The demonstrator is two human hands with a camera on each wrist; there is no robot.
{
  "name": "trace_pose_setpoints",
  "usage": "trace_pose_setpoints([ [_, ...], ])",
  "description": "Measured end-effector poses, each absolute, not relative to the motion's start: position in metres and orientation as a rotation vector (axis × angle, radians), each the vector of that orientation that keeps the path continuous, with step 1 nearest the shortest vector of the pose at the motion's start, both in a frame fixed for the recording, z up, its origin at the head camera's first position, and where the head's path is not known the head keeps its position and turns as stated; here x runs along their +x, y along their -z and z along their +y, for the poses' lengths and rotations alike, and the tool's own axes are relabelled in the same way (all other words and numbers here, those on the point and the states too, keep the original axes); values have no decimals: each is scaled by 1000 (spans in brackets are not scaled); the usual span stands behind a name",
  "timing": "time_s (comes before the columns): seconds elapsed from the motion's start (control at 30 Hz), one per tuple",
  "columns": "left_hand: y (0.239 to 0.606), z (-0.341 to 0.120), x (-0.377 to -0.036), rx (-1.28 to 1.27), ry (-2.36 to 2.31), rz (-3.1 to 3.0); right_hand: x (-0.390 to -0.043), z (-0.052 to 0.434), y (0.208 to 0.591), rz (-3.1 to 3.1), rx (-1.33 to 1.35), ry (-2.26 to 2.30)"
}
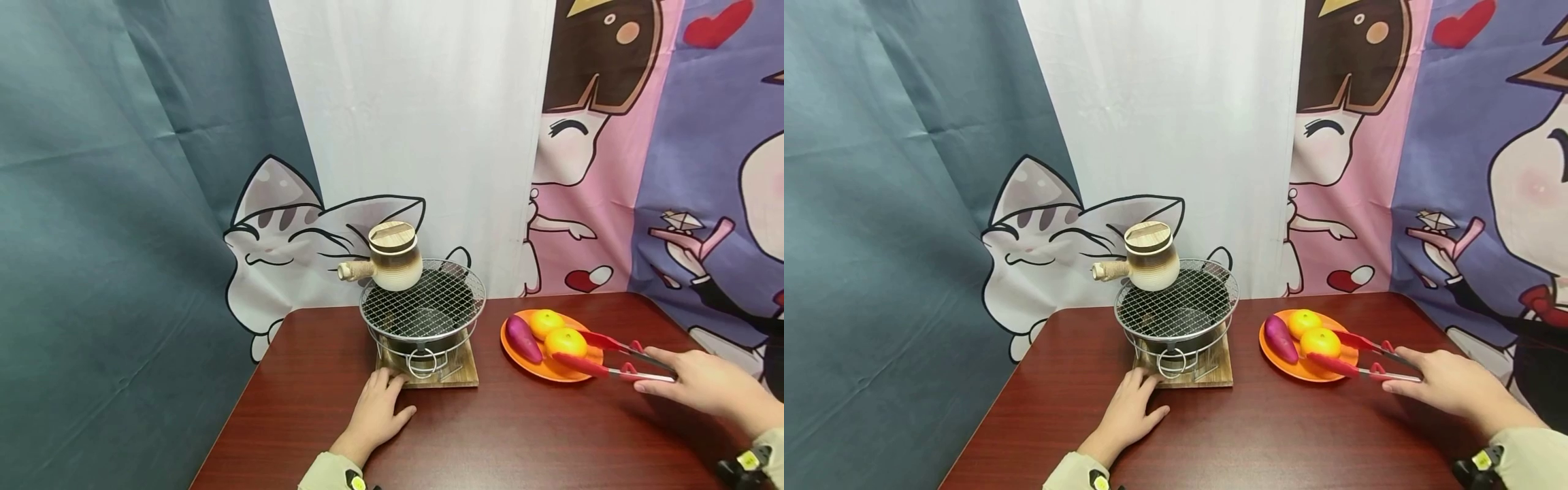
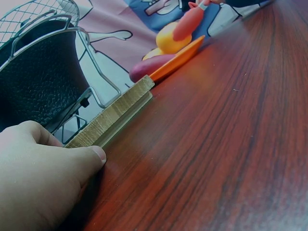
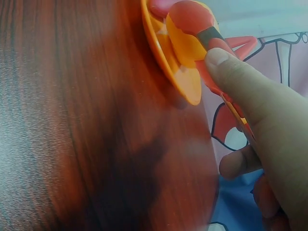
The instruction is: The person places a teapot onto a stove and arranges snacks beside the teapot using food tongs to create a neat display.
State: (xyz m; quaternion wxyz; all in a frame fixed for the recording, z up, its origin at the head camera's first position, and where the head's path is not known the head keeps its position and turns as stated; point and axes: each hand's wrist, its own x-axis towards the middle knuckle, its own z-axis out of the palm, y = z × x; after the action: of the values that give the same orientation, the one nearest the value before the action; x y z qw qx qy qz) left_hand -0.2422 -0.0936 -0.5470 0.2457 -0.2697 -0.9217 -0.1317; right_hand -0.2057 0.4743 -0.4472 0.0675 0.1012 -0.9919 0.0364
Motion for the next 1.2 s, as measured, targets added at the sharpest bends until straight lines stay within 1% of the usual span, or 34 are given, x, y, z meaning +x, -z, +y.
trace_pose_setpoints([
  [0.63, 548, -95, -243, -735, 351, -2519, -206, 467, 422, -2967, 293, -66],
  [1.2, 549, -95, -243, -741, 346, -2505, -216, 453, 398, -3031, 271, -66],
])
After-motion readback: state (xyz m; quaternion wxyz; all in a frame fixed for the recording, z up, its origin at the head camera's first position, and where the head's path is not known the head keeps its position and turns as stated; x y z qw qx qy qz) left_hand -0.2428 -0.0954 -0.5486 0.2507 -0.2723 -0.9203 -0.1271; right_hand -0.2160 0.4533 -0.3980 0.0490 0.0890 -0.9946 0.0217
